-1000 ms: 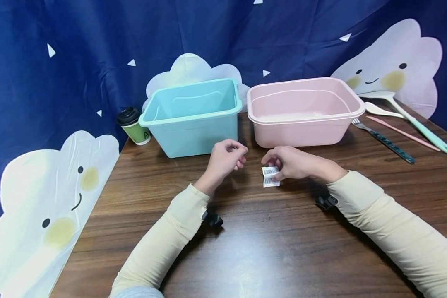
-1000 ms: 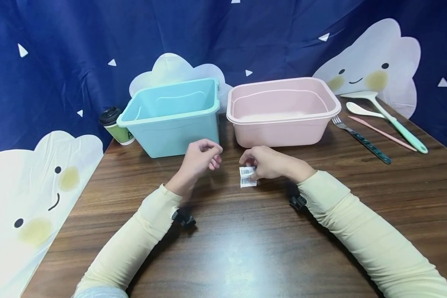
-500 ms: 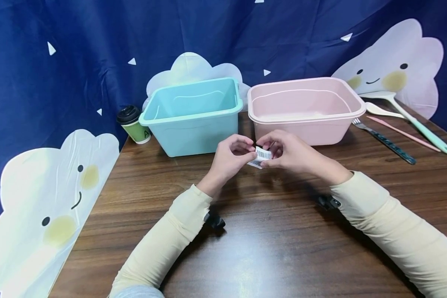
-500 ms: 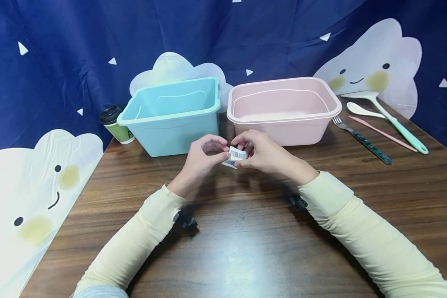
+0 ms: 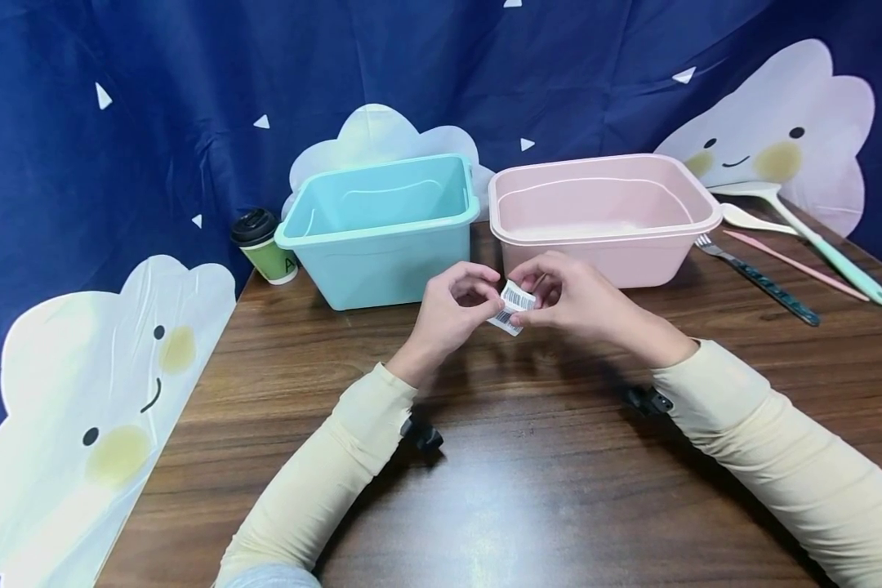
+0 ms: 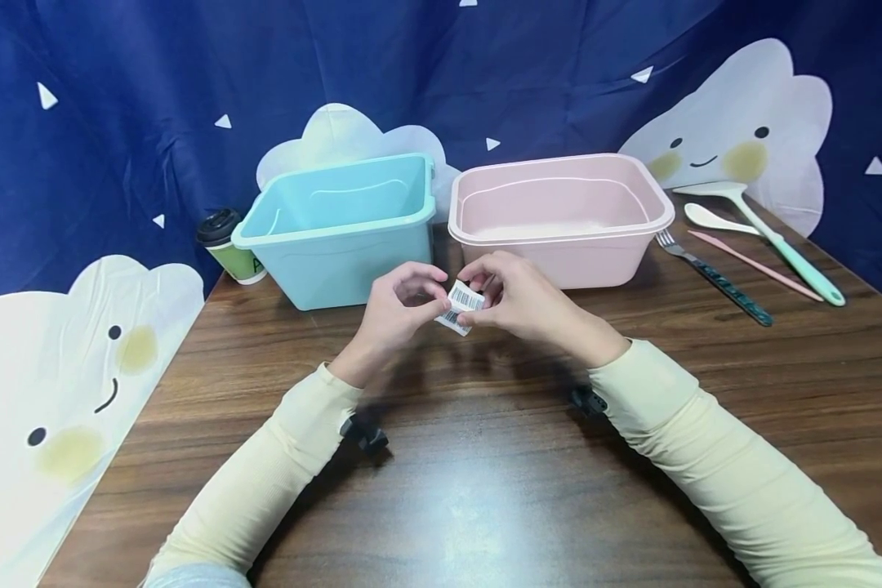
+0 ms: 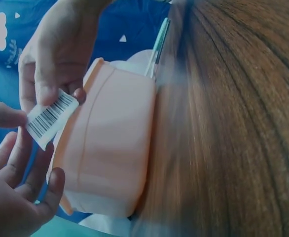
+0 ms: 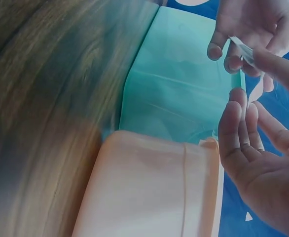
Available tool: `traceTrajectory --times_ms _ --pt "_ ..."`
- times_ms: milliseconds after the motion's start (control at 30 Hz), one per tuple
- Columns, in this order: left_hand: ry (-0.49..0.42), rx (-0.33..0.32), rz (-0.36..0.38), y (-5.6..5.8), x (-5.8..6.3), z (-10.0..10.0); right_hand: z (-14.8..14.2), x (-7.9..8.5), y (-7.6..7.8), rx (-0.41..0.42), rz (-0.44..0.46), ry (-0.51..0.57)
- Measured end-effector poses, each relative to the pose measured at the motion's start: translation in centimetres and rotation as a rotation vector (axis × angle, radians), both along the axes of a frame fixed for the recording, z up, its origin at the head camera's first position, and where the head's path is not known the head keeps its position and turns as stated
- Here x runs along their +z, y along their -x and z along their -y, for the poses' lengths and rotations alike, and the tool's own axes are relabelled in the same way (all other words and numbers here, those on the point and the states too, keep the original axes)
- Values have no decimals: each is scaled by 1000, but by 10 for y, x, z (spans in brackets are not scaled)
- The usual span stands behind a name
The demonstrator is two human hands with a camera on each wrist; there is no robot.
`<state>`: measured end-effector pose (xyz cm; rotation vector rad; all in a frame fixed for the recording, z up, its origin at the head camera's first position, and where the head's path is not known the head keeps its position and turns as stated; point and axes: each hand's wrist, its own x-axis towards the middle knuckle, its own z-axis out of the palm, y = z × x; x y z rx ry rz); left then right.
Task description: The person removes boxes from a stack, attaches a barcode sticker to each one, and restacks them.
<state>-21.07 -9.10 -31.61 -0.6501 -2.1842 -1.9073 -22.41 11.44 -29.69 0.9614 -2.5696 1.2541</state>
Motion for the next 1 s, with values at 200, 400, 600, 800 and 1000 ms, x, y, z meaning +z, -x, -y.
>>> traceTrajectory --times_ms 200,400,600,800,1000 --pt "-11 -44 -26 1 1 3 -2 2 0 17 41 26" --pt "4 -97 -84 2 3 7 -2 4 1 53 104 72" --pt "9 -126 -113 2 3 7 -5 3 2 93 132 79" --pt "1 -152 -106 1 4 7 -8 5 3 104 133 79" --pt "10 -163 -115 1 4 7 -9 7 3 64 65 90"
